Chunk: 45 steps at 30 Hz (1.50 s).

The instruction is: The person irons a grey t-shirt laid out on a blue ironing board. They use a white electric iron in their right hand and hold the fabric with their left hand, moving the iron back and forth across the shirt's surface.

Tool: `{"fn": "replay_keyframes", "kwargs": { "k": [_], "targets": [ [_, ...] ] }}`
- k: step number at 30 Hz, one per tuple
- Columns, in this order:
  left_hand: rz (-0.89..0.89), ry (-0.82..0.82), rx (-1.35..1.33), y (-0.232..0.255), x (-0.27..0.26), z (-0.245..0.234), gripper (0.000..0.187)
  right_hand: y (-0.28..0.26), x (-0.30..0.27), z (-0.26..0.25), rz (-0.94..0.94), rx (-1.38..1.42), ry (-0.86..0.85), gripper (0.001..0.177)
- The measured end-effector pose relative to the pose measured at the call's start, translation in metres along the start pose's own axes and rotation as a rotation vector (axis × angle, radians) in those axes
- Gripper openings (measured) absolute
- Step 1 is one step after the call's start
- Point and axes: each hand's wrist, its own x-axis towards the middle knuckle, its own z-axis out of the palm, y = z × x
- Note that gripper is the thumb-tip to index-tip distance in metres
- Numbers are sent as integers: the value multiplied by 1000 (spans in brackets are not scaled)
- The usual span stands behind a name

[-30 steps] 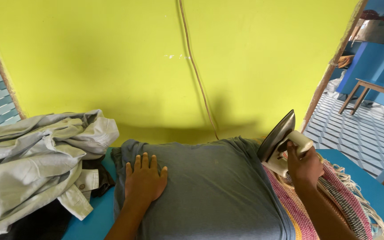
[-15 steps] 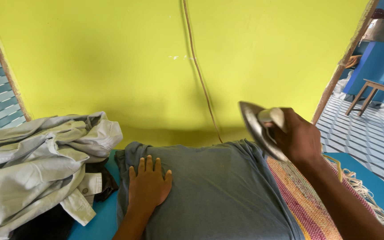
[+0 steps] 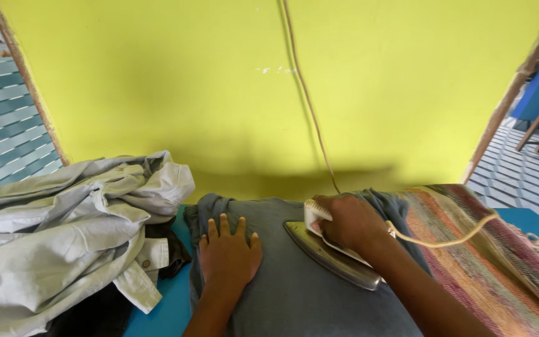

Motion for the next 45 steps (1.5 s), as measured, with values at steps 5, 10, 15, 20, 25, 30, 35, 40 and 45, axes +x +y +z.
{"fn": "replay_keyframes", "kwargs": {
  "k": [5,10,15,20,25,30,35,40,45],
  "targets": [
    [-27,-14,67,2,-5,-1,64,-7,24,8,112,18,-27,50],
    [-88,-21,75,5,-2,-2,66,-14,41,16,124,18,49,51],
    [-176,9,50,1,1,-1,70,-13,43,14,123,22,5,44],
    [-138,102,59,-4,-1,8,71,-6,22,8,114,71,-30,31],
    [-134,93,23,-6,2,11,73,13,-16,4,90,23,-19,27],
    [-113,103,22,-7,4,14,74,28,-37,1,180,-168,-158,33],
    [-108,69,78,-4,4,13,72,37,-25,3,270,-228,-149,32],
    [-126,-2,81,-1,4,7,72,46,8,14,281,-190,-69,34],
    [-126,-3,73,0,9,8,73,53,41,22,288,-208,-32,35]
  ]
}}
